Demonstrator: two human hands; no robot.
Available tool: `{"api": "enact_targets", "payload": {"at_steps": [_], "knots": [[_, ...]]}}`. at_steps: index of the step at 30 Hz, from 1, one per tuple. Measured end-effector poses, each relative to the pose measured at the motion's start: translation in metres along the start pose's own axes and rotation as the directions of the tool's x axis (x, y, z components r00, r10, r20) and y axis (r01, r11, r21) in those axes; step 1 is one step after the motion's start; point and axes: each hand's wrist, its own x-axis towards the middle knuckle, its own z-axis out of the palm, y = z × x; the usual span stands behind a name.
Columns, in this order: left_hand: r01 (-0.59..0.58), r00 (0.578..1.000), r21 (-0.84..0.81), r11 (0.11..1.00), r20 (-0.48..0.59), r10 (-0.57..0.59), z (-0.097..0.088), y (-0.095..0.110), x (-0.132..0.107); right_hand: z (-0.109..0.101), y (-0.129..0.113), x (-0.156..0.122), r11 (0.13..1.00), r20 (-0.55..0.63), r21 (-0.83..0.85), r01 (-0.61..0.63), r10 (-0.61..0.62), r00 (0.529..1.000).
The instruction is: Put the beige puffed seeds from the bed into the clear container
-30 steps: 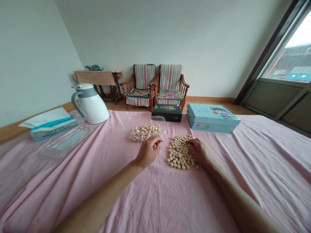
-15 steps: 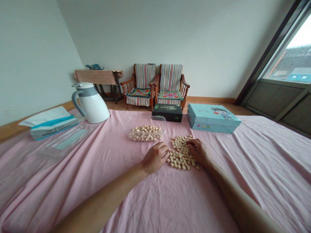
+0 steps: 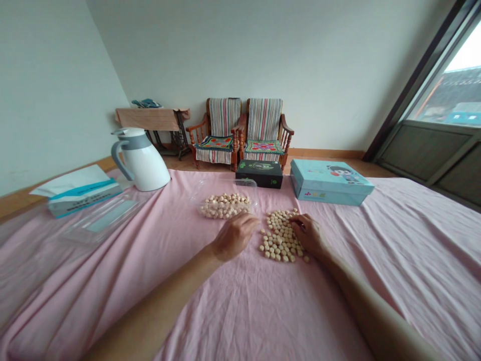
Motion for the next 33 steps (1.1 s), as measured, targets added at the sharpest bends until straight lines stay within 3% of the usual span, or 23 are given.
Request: {"api": "enact_targets", "payload": {"at_steps": [2, 4, 10, 12, 14, 15, 17, 19, 20, 22, 25, 28, 33], "knots": [[0.001, 0.990, -0.071, 0.998, 0.143, 0.009, 0.014, 0.006, -0.002, 0.000, 0.001, 0.000, 1.000, 0.006, 0.003, 0.000, 0.000, 1.000], [0.024, 0.976, -0.108, 0.994, 0.216, 0.000, 0.024, 0.007, -0.004, 0.001, 0.001, 0.000, 1.000, 0.005, 0.006, -0.002, 0.002, 1.000], [0.090, 0.974, -0.137, 0.986, 0.220, -0.059, 0.029, 0.007, -0.008, 0.002, 0.002, 0.000, 1.000, 0.005, 0.013, -0.009, 0.009, 1.000], [0.071, 0.987, -0.144, 0.987, 0.151, -0.049, 0.025, 0.009, -0.005, 0.002, 0.001, 0.000, 1.000, 0.006, 0.015, -0.012, 0.012, 1.000], [0.073, 0.997, -0.127, 0.989, -0.018, -0.076, 0.016, 0.009, 0.001, 0.001, 0.000, 0.000, 1.000, 0.008, 0.009, -0.018, 0.018, 1.000], [0.098, 0.985, -0.110, 0.989, -0.129, -0.112, 0.011, 0.008, 0.005, 0.001, 0.000, 0.000, 1.000, 0.007, 0.006, -0.020, 0.020, 1.000], [0.181, 0.924, -0.075, 0.981, -0.329, -0.196, -0.001, 0.002, 0.012, 0.000, -0.001, 0.000, 1.000, 0.008, 0.005, -0.018, 0.018, 1.000], [0.248, 0.871, -0.046, 0.968, -0.427, -0.243, -0.011, -0.004, 0.015, 0.000, -0.002, 0.000, 1.000, 0.011, 0.007, -0.015, 0.015, 1.000], [0.260, 0.864, -0.035, 0.965, -0.437, -0.249, -0.014, -0.006, 0.015, 0.000, -0.002, 0.000, 1.000, 0.013, 0.009, -0.013, 0.013, 1.000], [0.237, 0.895, -0.044, 0.970, -0.380, -0.236, -0.015, -0.005, 0.012, 0.000, -0.002, 0.000, 1.000, 0.013, 0.010, -0.012, 0.011, 1.000], [0.142, 0.986, -0.122, 0.982, -0.070, -0.151, -0.009, 0.008, 0.006, 0.000, -0.002, 0.000, 1.000, 0.006, 0.004, -0.005, 0.005, 1.000], [0.119, 0.976, -0.204, 0.972, 0.202, -0.077, 0.000, 0.022, 0.002, 0.000, -0.002, 0.000, 1.000, 0.000, -0.003, -0.002, 0.002, 1.000], [0.147, 0.963, -0.238, 0.960, 0.258, -0.084, 0.007, 0.028, -0.003, 0.001, 0.000, 0.000, 1.000, -0.010, 0.000, 0.001, -0.001, 1.000]]}}
